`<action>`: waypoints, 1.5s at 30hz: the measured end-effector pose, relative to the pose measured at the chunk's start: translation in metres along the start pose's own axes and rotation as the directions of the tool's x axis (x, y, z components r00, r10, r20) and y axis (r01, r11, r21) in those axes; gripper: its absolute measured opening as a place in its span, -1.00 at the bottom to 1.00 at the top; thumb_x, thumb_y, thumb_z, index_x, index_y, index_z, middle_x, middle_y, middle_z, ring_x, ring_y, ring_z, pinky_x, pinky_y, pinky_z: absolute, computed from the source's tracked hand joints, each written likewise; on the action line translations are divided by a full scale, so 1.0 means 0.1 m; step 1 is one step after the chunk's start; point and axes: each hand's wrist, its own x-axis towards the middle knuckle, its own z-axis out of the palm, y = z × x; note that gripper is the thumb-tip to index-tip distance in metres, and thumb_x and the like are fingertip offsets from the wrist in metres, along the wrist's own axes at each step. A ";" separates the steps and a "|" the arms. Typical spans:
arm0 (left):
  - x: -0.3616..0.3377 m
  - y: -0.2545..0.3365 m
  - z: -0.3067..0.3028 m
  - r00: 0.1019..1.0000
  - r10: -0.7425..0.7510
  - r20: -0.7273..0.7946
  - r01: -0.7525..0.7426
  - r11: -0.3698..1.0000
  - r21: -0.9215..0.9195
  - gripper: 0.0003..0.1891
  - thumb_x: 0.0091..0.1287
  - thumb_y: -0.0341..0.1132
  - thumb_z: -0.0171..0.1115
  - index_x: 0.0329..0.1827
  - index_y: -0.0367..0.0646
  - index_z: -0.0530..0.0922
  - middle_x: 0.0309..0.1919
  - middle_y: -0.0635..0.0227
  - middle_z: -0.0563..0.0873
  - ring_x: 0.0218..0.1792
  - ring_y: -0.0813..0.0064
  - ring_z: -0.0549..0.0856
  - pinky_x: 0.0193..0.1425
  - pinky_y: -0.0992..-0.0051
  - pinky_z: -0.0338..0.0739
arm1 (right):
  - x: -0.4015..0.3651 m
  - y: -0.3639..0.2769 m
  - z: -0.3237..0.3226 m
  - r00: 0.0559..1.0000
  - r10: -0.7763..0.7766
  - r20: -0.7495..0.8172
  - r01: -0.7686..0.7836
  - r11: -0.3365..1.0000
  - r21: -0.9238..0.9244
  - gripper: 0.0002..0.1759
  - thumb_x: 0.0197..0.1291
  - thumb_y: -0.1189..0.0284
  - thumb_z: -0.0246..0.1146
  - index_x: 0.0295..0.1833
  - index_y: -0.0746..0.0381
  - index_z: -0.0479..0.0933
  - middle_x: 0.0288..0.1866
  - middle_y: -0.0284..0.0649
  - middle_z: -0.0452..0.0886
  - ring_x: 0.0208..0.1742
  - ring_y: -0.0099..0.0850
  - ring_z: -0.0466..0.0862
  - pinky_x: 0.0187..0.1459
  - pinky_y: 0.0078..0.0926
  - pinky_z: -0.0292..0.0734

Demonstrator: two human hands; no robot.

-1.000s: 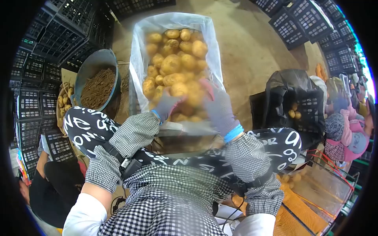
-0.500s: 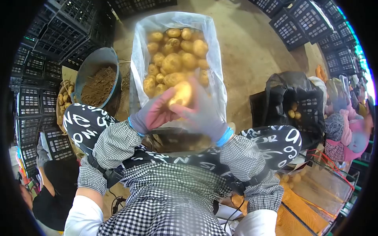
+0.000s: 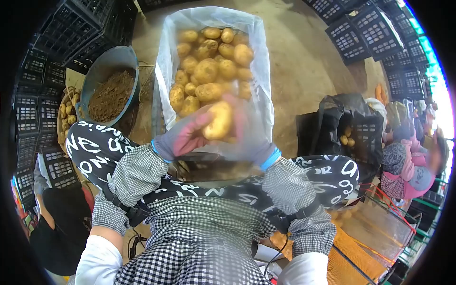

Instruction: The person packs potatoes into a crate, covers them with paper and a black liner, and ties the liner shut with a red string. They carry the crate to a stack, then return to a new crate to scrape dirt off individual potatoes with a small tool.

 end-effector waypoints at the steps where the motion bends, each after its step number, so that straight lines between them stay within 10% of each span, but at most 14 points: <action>1: -0.01 0.00 0.02 0.999 0.008 -0.041 -0.007 1.000 0.005 -0.28 0.42 -0.02 0.22 0.50 -0.15 0.12 0.20 0.27 0.45 0.19 0.47 0.54 0.21 0.42 0.55 | 0.01 0.04 -0.05 0.999 -0.051 -0.002 0.051 0.998 -0.021 -0.33 0.36 0.17 0.11 0.43 0.38 0.25 0.31 -0.01 0.46 0.31 -0.23 0.47 0.34 -0.33 0.31; 5: 0.05 -0.04 0.09 0.951 0.240 -0.196 -0.174 0.937 0.303 -0.19 0.27 -0.22 0.42 0.49 -0.16 0.14 0.22 0.24 0.44 0.22 0.46 0.53 0.18 0.46 0.58 | 0.07 0.04 -0.05 0.983 0.130 -0.128 -0.122 0.990 0.072 -0.40 0.52 0.13 -0.05 0.44 0.36 0.26 0.31 -0.07 0.47 0.32 -0.33 0.45 0.38 -0.39 0.25; 7: 0.05 -0.06 0.06 0.914 0.353 -0.200 -0.225 0.852 0.473 -0.15 0.21 -0.30 0.48 0.49 -0.17 0.15 0.23 0.22 0.44 0.22 0.45 0.54 0.21 0.45 0.56 | 0.03 -0.04 -0.06 0.947 0.318 -0.050 -0.261 0.848 0.461 -0.37 0.47 0.11 0.05 0.44 0.33 0.26 0.28 -0.13 0.49 0.29 -0.36 0.46 0.35 -0.42 0.30; 12: 0.13 -0.11 -0.16 0.878 0.478 -0.002 -0.328 0.606 0.724 -0.13 0.23 -0.27 0.48 0.53 -0.19 0.13 0.28 0.21 0.44 0.21 0.42 0.55 0.34 0.43 0.45 | 0.06 -0.15 -0.12 0.909 0.370 0.194 -0.415 0.741 0.528 -0.23 0.27 0.13 0.35 0.44 0.30 0.27 0.24 -0.24 0.48 0.24 -0.47 0.47 0.25 -0.53 0.40; 14: 0.12 -0.03 -0.20 0.923 0.373 -0.097 -0.267 0.800 0.537 -0.12 0.25 -0.22 0.47 0.54 -0.18 0.11 0.29 0.22 0.44 0.23 0.42 0.53 0.36 0.43 0.42 | 0.06 -0.18 -0.18 0.899 0.378 0.221 -0.429 0.665 0.611 -0.18 0.18 0.17 0.45 0.44 0.29 0.27 0.23 -0.27 0.47 0.23 -0.50 0.47 0.22 -0.56 0.43; 17: 0.18 0.01 -0.14 0.943 0.287 -0.166 -0.212 0.907 0.365 -0.13 0.28 -0.16 0.43 0.54 -0.19 0.10 0.30 0.24 0.43 0.26 0.43 0.50 0.36 0.43 0.42 | -0.01 -0.16 -0.17 0.946 0.308 0.097 -0.311 0.786 0.534 -0.14 0.12 0.23 0.50 0.44 0.29 0.27 0.28 -0.24 0.44 0.27 -0.47 0.46 0.27 -0.50 0.40; 20: 0.16 0.02 -0.08 0.959 0.232 -0.161 -0.193 0.955 0.224 -0.12 0.25 -0.23 0.46 0.54 -0.22 0.10 0.30 0.25 0.42 0.27 0.44 0.48 0.37 0.44 0.43 | -0.01 0.01 -0.19 1.000 -0.003 0.009 0.003 0.998 0.060 -0.10 0.05 0.33 0.53 0.46 0.31 0.24 0.30 -0.21 0.43 0.32 -0.46 0.42 0.30 -0.50 0.38; 23: 0.16 -0.02 -0.09 0.924 0.360 -0.129 -0.307 0.900 0.308 -0.06 0.13 -0.38 0.53 0.52 -0.24 0.11 0.30 0.26 0.41 0.28 0.45 0.48 0.38 0.44 0.43 | -0.02 -0.07 -0.24 0.995 0.101 0.014 -0.100 0.994 -0.049 -0.08 -0.01 0.44 0.53 0.47 0.29 0.24 0.33 -0.17 0.41 0.36 -0.43 0.40 0.32 -0.47 0.35; 28: 0.25 -0.09 -0.19 0.881 0.470 -0.062 -0.409 0.819 0.402 0.00 -0.02 -0.60 0.55 0.50 -0.23 0.13 0.30 0.27 0.39 0.29 0.45 0.47 0.40 0.44 0.42 | 0.02 -0.27 -0.22 0.938 0.341 0.059 -0.335 0.852 0.402 -0.06 -0.08 0.51 0.51 0.46 0.25 0.26 0.32 -0.12 0.44 0.35 -0.36 0.43 0.32 -0.42 0.37; 33: 0.22 -0.05 -0.12 0.885 0.457 -0.094 -0.345 0.777 0.526 -0.07 0.03 -0.63 0.51 0.49 -0.20 0.17 0.28 0.29 0.40 0.27 0.47 0.48 0.36 0.45 0.46 | -0.02 -0.13 -0.18 0.991 0.120 -0.060 -0.121 0.993 -0.013 -0.11 -0.13 0.47 0.52 0.41 0.22 0.33 0.33 -0.06 0.44 0.31 -0.17 0.49 0.30 -0.31 0.42; 41: 0.21 -0.07 -0.13 0.968 0.183 -0.170 -0.168 0.981 0.101 -0.26 0.22 -0.46 0.42 0.45 -0.17 0.24 0.27 0.29 0.43 0.21 0.53 0.53 0.27 0.44 0.54 | -0.16 -0.03 -0.06 0.972 0.228 -0.060 -0.229 0.973 -0.006 -0.03 -0.15 0.41 0.56 0.43 0.26 0.27 0.29 -0.03 0.44 0.31 -0.19 0.49 0.29 -0.34 0.40; 45: 0.23 -0.22 -0.06 0.899 0.425 -0.103 -0.290 0.758 0.585 -0.37 0.35 -0.32 0.32 0.44 -0.22 0.26 0.24 0.23 0.48 0.19 0.50 0.55 0.25 0.43 0.54 | -0.20 -0.07 -0.07 0.981 0.177 -0.074 -0.184 0.978 -0.102 -0.06 -0.11 0.39 0.56 0.42 0.27 0.28 0.26 -0.01 0.45 0.27 -0.20 0.51 0.27 -0.33 0.43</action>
